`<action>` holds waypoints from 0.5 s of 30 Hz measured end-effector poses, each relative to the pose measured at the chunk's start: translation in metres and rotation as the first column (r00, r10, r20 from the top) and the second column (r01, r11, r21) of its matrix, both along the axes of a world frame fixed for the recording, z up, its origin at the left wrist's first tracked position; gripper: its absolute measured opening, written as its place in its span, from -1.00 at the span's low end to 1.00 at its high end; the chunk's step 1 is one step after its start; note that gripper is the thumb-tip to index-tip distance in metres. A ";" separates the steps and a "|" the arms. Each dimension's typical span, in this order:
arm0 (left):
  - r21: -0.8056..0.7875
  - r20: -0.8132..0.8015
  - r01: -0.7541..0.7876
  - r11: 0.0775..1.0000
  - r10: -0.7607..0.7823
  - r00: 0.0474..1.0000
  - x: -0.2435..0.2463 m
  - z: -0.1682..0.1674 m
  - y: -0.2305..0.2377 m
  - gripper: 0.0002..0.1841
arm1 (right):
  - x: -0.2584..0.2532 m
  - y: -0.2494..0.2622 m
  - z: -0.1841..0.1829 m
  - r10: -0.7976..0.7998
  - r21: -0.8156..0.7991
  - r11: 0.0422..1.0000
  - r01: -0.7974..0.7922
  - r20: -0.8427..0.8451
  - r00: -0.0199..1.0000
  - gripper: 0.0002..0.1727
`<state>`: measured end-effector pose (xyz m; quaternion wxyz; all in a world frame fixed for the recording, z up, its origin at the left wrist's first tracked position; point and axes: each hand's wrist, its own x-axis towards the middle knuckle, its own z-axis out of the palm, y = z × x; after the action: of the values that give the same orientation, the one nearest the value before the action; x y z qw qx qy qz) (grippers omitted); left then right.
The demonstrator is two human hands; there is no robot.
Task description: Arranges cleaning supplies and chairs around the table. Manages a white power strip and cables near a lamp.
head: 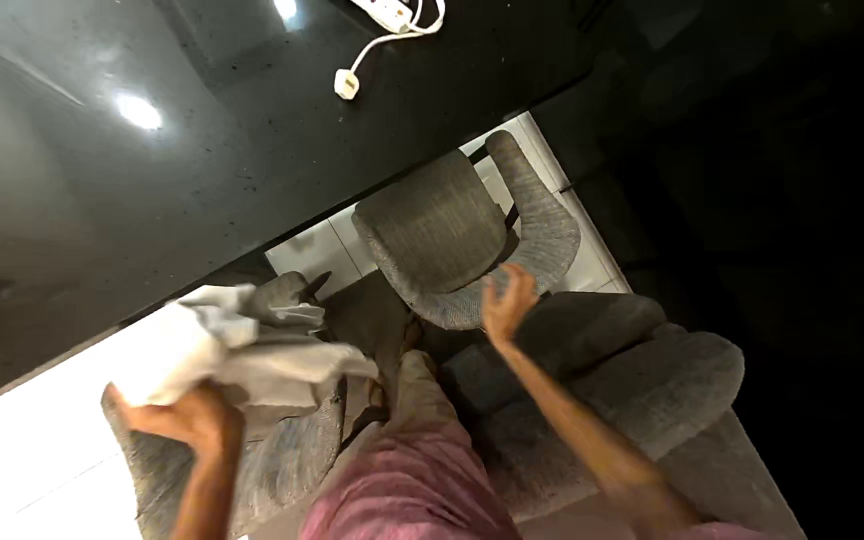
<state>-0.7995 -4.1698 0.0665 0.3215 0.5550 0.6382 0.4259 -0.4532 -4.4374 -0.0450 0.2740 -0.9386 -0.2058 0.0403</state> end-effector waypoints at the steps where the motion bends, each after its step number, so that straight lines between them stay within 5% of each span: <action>1: 0.018 -0.020 -0.028 0.999 0.029 0.999 0.001 0.010 0.035 -0.33 | 0.026 -0.026 -0.015 -0.154 -0.071 0.986 0.154 0.005 0.988 -0.41; 4: 0.069 -0.107 0.030 0.997 -0.023 0.994 0.031 0.055 0.118 -0.47 | 0.062 -0.070 -0.030 -0.425 -0.169 0.904 0.394 -0.233 0.875 -0.09; 6: -0.032 -0.334 0.060 0.998 -0.068 0.940 0.080 0.091 0.153 -0.46 | 0.064 -0.066 -0.033 -0.493 -0.100 0.835 0.541 -0.573 0.655 -0.03; 8: -0.136 -0.485 0.164 0.977 -0.210 0.849 0.105 0.092 0.187 -0.41 | 0.049 -0.051 -0.037 -0.501 -0.118 0.733 0.670 -0.760 0.414 -0.03; 11: -0.095 -0.668 0.415 0.905 -0.367 0.648 0.087 -0.004 0.239 0.03 | 0.040 -0.024 -0.047 -0.635 -0.257 0.662 0.704 -0.692 0.344 -0.07; 13: -0.404 -0.686 0.298 0.865 -0.502 0.527 0.115 -0.045 0.225 -0.01 | 0.035 -0.020 -0.049 -0.685 -0.304 0.632 0.713 -0.649 0.331 -0.09; 14: -0.133 -0.655 0.487 0.864 -0.445 0.610 0.108 -0.101 0.205 -0.15 | 0.036 -0.017 -0.048 -0.696 -0.302 0.624 0.721 -0.633 0.338 -0.11; 15: -0.087 -0.560 0.581 0.809 -0.522 0.643 0.113 -0.132 0.176 -0.23 | 0.037 -0.015 -0.046 -0.702 -0.300 0.626 0.720 -0.620 0.351 -0.13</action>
<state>-0.6861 -3.9934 -0.0660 0.2064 0.8375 0.4809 0.1575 -0.4158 -4.4525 -0.0914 0.3304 -0.8421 0.3378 0.2598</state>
